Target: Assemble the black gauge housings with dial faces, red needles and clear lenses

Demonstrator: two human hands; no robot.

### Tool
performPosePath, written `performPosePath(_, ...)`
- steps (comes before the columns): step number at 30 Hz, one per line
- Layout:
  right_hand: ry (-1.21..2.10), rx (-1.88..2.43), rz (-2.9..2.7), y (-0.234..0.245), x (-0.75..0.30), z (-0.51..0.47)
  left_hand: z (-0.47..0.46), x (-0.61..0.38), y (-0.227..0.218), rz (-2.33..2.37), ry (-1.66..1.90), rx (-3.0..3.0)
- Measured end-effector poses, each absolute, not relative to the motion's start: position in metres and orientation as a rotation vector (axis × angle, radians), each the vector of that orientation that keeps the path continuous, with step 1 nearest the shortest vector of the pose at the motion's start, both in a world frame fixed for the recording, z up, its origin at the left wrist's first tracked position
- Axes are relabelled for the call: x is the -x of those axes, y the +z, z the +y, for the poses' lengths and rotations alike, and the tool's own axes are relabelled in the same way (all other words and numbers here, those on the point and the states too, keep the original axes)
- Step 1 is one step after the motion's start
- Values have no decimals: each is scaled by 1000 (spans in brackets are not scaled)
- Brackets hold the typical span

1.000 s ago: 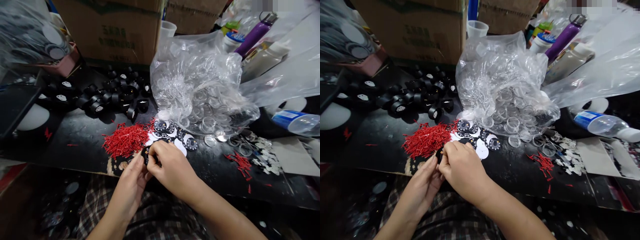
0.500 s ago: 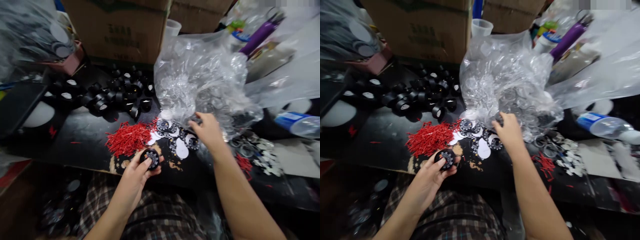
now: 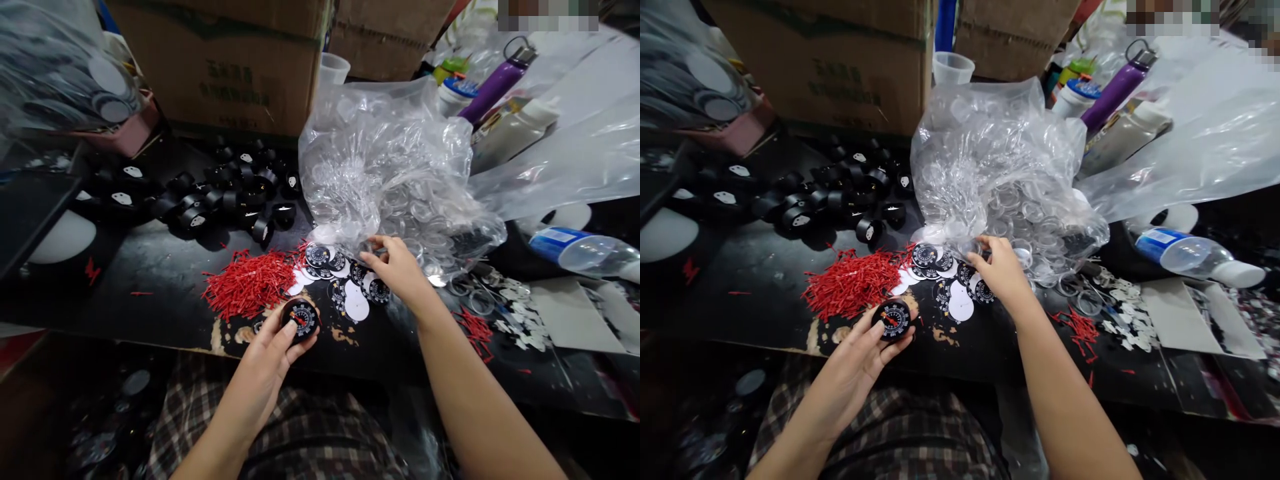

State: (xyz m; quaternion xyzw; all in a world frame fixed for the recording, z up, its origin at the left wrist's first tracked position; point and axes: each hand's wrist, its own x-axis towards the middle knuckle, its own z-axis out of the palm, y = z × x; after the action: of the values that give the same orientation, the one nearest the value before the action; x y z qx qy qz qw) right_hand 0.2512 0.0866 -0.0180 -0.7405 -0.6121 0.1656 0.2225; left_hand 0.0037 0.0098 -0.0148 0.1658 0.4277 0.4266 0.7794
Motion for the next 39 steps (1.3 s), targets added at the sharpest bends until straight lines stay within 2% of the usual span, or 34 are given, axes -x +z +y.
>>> performPosePath(7, 464, 2008, -1643, -19, -240, 93, 9, -5, -15, 931, 926, -350)
performPosePath(12, 470, 1892, -1575, -4, -231, 61, 4, -5, -12, 902, 917, -299)
performPosePath(14, 616, 1819, -1545, 6, -217, 40, 2, -5, -10, 840, 868, -289)
performPosePath(17, 855, 1567, -1810, 17, -186, 13, 0, -8, -11, 764, 854, -323)
performPosePath(21, 754, 1481, -1995, 20, -157, 2, -2, -8, -16, 809, 887, -471)
performPosePath(25, 745, 1542, -1955, 20, -149, 10, -6, -6, -15, 887, 913, -667)
performPosePath(32, 457, 1595, -2053, 14, -128, 16, -14, 0, -14, 965, 875, -863)
performPosePath(35, 465, 1537, -2042, 10, -122, 15, -15, 6, -13, 1039, 863, -944)
performPosePath(39, 699, 1429, -2082, 6, -123, 19, -25, 32, -16, 1142, 752, -1019)
